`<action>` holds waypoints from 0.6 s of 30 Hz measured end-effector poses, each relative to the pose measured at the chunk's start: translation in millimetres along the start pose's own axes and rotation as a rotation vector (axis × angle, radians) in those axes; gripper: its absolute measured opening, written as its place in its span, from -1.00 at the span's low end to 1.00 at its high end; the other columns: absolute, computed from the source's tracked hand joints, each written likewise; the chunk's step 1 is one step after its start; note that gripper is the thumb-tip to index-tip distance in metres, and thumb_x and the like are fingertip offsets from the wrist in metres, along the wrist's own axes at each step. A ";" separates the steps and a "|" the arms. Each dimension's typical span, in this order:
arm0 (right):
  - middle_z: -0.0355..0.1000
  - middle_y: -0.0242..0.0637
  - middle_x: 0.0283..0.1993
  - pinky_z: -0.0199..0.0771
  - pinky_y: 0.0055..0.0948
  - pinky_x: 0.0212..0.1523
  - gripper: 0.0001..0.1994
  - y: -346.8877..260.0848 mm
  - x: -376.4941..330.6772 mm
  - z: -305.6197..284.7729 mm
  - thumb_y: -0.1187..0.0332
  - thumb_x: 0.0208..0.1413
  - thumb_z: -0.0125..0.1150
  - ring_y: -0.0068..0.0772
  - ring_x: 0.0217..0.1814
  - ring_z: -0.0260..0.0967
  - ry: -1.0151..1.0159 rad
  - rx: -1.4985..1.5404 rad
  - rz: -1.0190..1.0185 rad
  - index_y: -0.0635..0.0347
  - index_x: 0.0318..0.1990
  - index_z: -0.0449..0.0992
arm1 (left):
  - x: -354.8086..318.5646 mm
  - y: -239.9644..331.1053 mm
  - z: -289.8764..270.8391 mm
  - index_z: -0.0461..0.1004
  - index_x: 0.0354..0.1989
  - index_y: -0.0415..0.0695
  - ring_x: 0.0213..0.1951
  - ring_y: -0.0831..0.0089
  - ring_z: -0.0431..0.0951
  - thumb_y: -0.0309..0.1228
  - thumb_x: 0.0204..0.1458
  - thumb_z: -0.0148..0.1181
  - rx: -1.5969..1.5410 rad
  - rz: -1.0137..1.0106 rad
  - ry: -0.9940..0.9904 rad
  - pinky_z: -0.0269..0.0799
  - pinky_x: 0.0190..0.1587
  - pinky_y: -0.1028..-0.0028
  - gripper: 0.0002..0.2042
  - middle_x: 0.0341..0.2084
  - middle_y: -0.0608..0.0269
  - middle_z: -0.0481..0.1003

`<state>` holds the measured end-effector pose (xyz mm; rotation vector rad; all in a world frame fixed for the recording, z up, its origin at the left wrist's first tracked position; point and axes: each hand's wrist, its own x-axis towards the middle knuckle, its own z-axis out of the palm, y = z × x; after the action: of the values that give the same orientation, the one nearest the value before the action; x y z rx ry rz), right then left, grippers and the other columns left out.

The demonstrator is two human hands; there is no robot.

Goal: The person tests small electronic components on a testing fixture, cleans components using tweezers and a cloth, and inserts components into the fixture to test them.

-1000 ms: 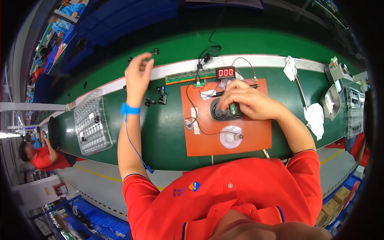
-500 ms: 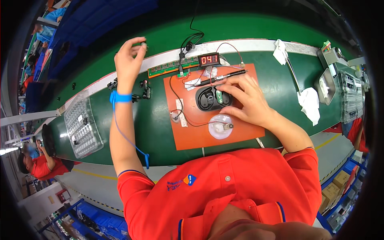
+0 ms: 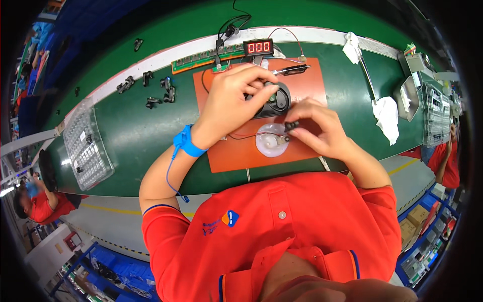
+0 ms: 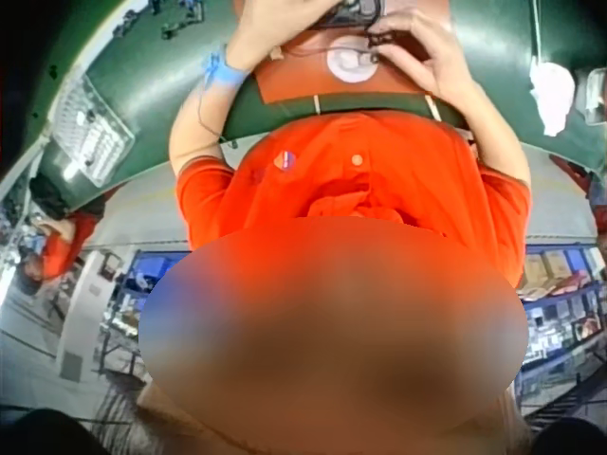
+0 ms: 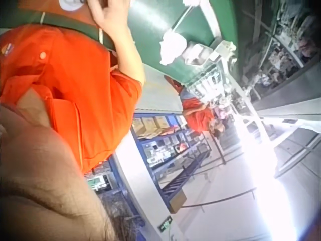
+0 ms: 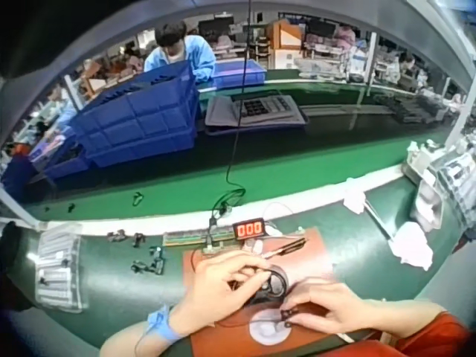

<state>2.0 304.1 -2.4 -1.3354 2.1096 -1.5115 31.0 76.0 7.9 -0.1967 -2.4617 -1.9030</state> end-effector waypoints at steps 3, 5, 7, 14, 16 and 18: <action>0.49 -0.21 -0.26 0.39 -0.28 -0.16 -0.76 -0.4 -12.1 2.6 0.57 -0.12 0.33 -0.18 -0.21 0.43 -0.037 -0.067 -0.015 0.25 -0.23 0.51 | 3.7 -12.2 3.6 0.55 -0.31 -0.23 -0.26 0.35 0.56 -0.56 -0.02 0.27 0.264 0.308 0.064 0.48 -0.17 0.46 -0.90 -0.36 0.19 0.54; 0.50 -0.21 -0.26 0.40 -0.28 -0.17 -0.77 -2.9 -15.5 4.4 0.58 -0.12 0.32 -0.18 -0.22 0.44 -0.052 -0.098 -0.030 0.25 -0.25 0.51 | 1.5 -16.0 5.4 0.55 -0.33 -0.22 -0.27 0.28 0.55 -0.55 -0.05 0.28 0.407 0.462 0.095 0.47 -0.17 0.42 -0.90 -0.38 0.17 0.54; 0.50 -0.21 -0.28 0.41 -0.29 -0.19 -0.79 -4.5 -15.2 5.4 0.56 -0.11 0.32 -0.18 -0.24 0.44 -0.043 -0.251 -0.127 0.25 -0.25 0.52 | -1.0 -16.4 6.5 0.56 -0.31 -0.21 -0.24 0.26 0.54 -0.55 -0.08 0.31 0.441 0.472 0.116 0.45 -0.16 0.40 -0.86 -0.36 0.17 0.56; 0.49 -0.23 -0.29 0.42 -0.32 -0.22 -0.83 -5.0 -10.0 -6.6 0.54 -0.06 0.27 -0.19 -0.27 0.44 -0.069 -0.456 -0.371 0.24 -0.25 0.52 | 14.0 -7.9 -34.1 0.56 -0.27 -0.18 -0.30 0.18 0.53 -0.48 -0.06 0.30 0.413 0.387 0.245 0.46 -0.20 0.35 -0.83 -0.35 0.12 0.55; 0.49 -0.22 -0.29 0.41 -0.34 -0.22 -0.85 0.2 1.6 -17.3 0.54 -0.03 0.24 -0.22 -0.28 0.44 -0.145 -0.399 -0.421 0.23 -0.25 0.52 | 25.1 -13.2 -78.4 0.57 -0.20 -0.14 -0.30 0.18 0.54 -0.46 -0.03 0.28 0.526 0.249 0.360 0.48 -0.21 0.33 -0.80 -0.31 0.10 0.56; 0.49 -0.19 -0.28 0.40 -0.39 -0.23 -0.86 16.2 31.2 -40.4 0.51 0.01 0.23 -0.27 -0.28 0.45 0.140 -0.235 -0.139 0.26 -0.23 0.51 | 34.7 -34.9 -134.3 0.57 -0.15 -0.10 -0.28 0.17 0.55 -0.46 -0.01 0.25 0.759 0.203 0.440 0.50 -0.20 0.32 -0.78 -0.26 0.11 0.56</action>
<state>-49.6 306.9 11.6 -1.5236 2.3895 -1.4855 -15.2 -59.3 11.9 -0.0004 -2.5061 -0.7360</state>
